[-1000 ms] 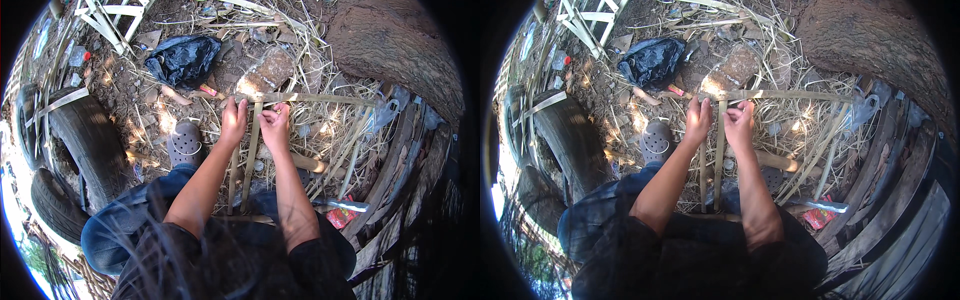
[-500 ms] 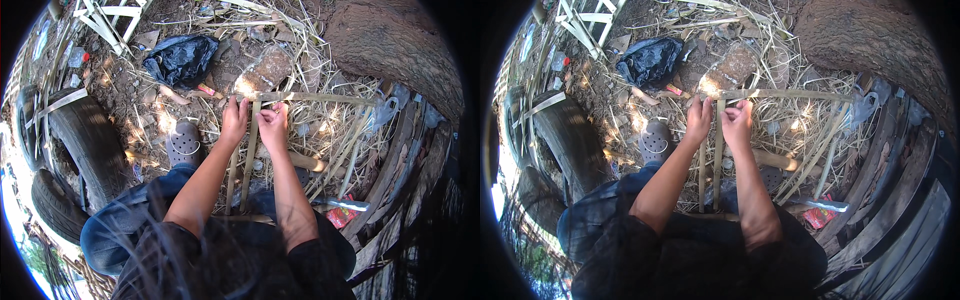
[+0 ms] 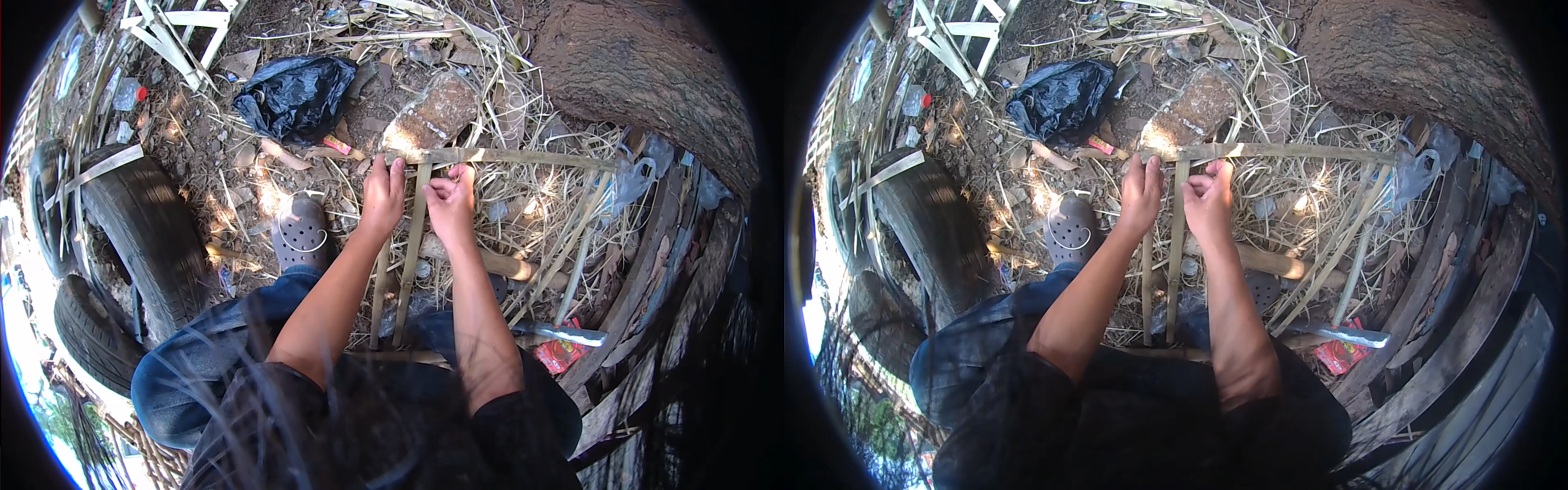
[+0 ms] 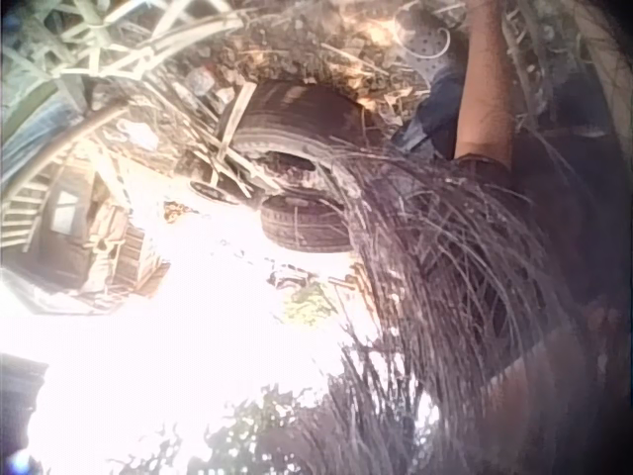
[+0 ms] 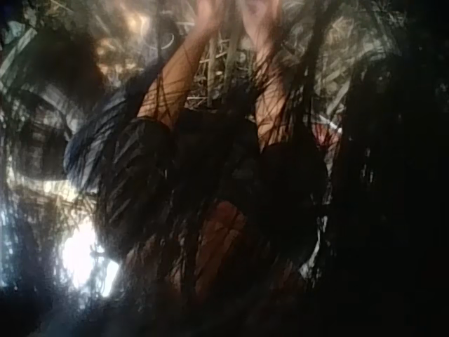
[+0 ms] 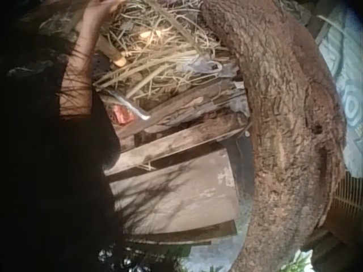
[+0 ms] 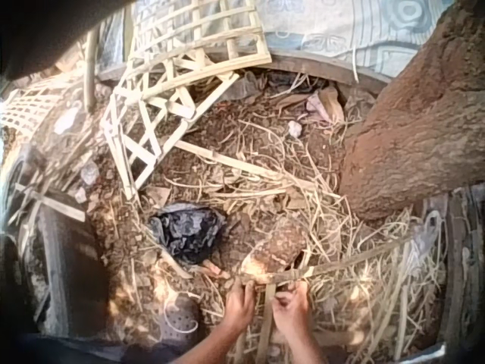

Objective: The person is assembling a bamboo frame by hammering joints together with a hammer while sitting on the ground in a cluttered outdoor workshop.

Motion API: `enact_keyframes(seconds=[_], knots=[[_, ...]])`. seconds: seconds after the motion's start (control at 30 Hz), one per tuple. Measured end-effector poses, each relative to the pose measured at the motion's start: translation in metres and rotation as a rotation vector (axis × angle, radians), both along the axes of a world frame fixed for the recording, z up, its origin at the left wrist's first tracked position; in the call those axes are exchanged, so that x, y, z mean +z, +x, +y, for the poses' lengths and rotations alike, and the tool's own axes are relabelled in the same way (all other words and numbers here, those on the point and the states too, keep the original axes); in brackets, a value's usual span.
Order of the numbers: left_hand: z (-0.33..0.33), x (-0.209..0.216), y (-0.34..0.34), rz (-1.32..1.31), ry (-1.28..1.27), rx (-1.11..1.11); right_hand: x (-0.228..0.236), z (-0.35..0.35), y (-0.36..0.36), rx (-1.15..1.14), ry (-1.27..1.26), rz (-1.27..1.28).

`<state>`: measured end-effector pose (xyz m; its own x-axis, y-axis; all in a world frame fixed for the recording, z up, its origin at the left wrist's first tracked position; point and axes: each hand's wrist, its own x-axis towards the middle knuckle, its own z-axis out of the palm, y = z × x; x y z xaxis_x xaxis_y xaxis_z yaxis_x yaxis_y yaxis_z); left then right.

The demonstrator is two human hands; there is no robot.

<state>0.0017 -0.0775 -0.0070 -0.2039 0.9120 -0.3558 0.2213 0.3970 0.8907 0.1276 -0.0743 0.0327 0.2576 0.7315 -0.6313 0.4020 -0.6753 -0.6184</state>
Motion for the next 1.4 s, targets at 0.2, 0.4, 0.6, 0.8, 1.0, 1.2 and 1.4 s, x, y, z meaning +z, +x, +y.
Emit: enact_keyframes(seconds=[0.2, 0.4, 0.6, 0.8, 1.0, 1.2, 1.4], knots=[[-0.002, -0.003, -0.004, 0.006, -0.038, -0.001, 0.013, 0.008, -0.006, -0.039, -0.133, 0.038], [0.000, -0.004, 0.001, -0.028, 0.005, -0.010, -0.047, -0.011, 0.020, -0.535, -0.041, 0.620], [-0.003, -0.007, -0.008, 0.036, -0.034, 0.007, -0.014, -0.005, 0.001, -0.046, 0.019, 0.120], [0.002, -0.001, -0.004, -0.106, -0.082, 0.005, -0.019, -0.009, 0.009, -0.106, 0.131, 0.154], [0.001, -0.006, -0.005, 0.017, -0.003, -0.039, -0.010, -0.005, 0.003, -0.044, 0.132, 0.056], [0.006, -0.012, -0.006, -0.052, 0.050, 0.018, -0.008, -0.005, 0.000, -0.006, 0.124, -0.018], [0.016, -0.001, -0.010, -0.228, -0.183, 0.015, -0.015, -0.009, 0.003, -0.015, 0.171, 0.007]])
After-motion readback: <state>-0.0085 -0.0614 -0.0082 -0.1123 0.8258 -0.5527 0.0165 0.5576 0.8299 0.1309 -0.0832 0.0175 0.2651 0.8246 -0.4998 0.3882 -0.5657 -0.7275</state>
